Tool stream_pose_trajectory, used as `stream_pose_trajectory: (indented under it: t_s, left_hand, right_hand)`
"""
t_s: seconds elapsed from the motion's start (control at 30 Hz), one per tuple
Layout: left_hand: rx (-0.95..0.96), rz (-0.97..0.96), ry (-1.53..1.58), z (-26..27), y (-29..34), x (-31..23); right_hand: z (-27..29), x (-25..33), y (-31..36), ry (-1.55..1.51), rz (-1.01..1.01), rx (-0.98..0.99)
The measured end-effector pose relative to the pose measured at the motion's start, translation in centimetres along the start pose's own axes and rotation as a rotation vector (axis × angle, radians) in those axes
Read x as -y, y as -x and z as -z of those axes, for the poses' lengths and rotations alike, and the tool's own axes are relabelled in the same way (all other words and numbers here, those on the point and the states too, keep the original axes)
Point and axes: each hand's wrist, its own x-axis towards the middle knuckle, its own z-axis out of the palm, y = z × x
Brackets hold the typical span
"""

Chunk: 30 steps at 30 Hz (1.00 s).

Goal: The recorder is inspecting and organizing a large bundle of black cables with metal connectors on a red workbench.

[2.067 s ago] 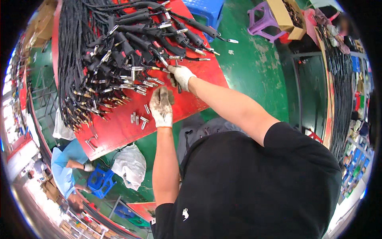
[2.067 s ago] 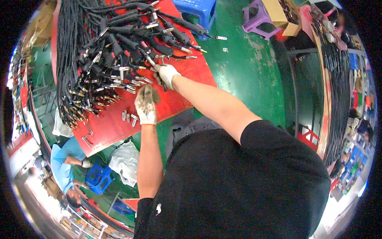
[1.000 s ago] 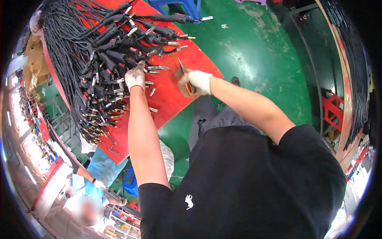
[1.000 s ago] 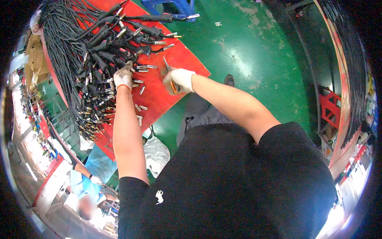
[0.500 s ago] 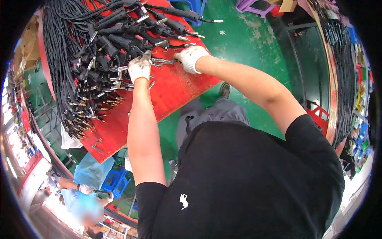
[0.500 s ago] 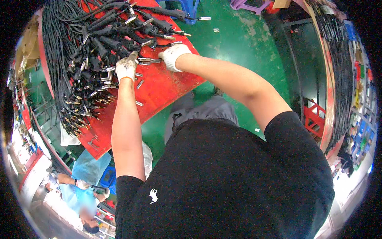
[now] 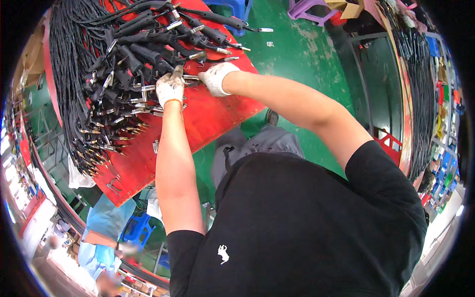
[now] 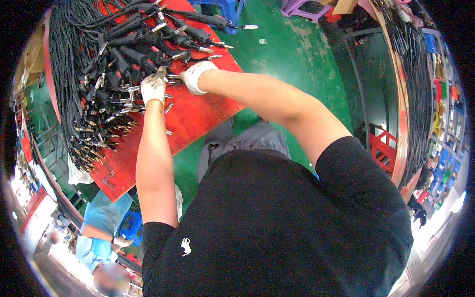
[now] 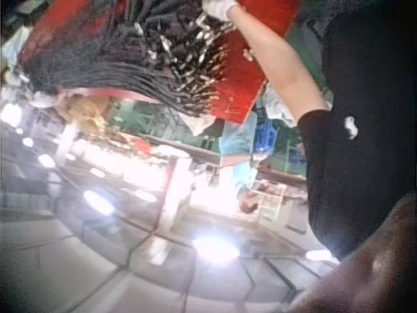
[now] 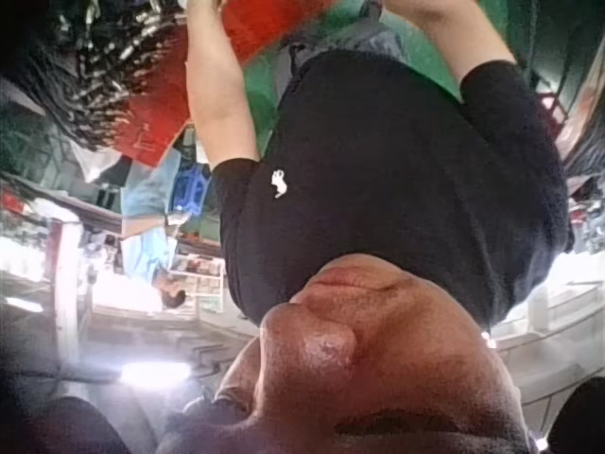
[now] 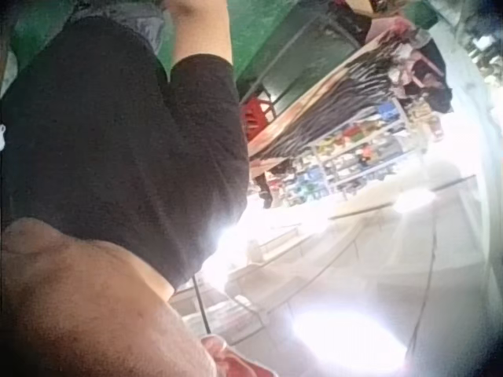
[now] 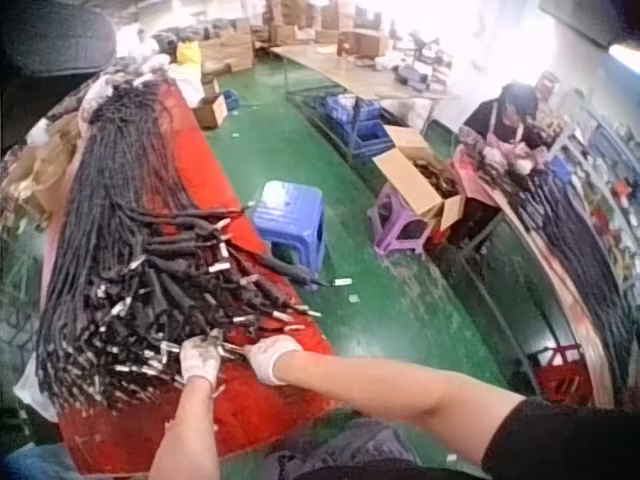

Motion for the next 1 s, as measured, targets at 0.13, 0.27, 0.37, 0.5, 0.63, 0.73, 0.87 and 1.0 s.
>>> stream_pose_trajectory:
  t_s: [0.13, 0.27, 0.37, 0.5, 0.63, 0.73, 0.87, 1.0]
  left_hand:
    - [-0.074, -0.129, -0.139, -2.1, -1.9, -0.2]
    - [-0.155, 0.073, -0.234, -3.8, -2.5, 1.7]
    - [-0.145, 0.04, -0.338, -2.5, -2.7, 2.4]
    - [-0.159, 0.112, -0.292, -3.7, -1.2, -0.9]
    - [-0.089, 0.037, -0.419, -2.5, -2.8, 0.9]
    - [-0.049, 0.09, -0.237, -4.3, -1.3, -0.6]
    - [-0.1, 0.068, -0.218, -2.4, -4.1, 3.6]
    - [-0.081, 0.025, -0.193, -4.1, -3.6, 1.7]
  right_hand:
    - [-2.7, -0.8, 3.2, -0.249, -0.073, -0.053]
    - [-8.5, -4.0, 12.3, -0.344, -0.163, -0.032]
    - [-14.6, -9.0, 24.2, -0.389, -0.319, -0.039]
    - [-24.2, -17.8, 46.2, -0.185, -0.679, 0.167]
    - [-29.4, -21.5, 62.3, 0.083, -1.08, 0.695]
    - [-28.7, -19.6, 63.5, 0.039, -1.102, 0.663]
    - [-27.6, -21.5, 58.2, -0.021, -0.844, 0.513]
    - [-25.5, -23.9, 53.2, -0.334, -0.941, 0.105]
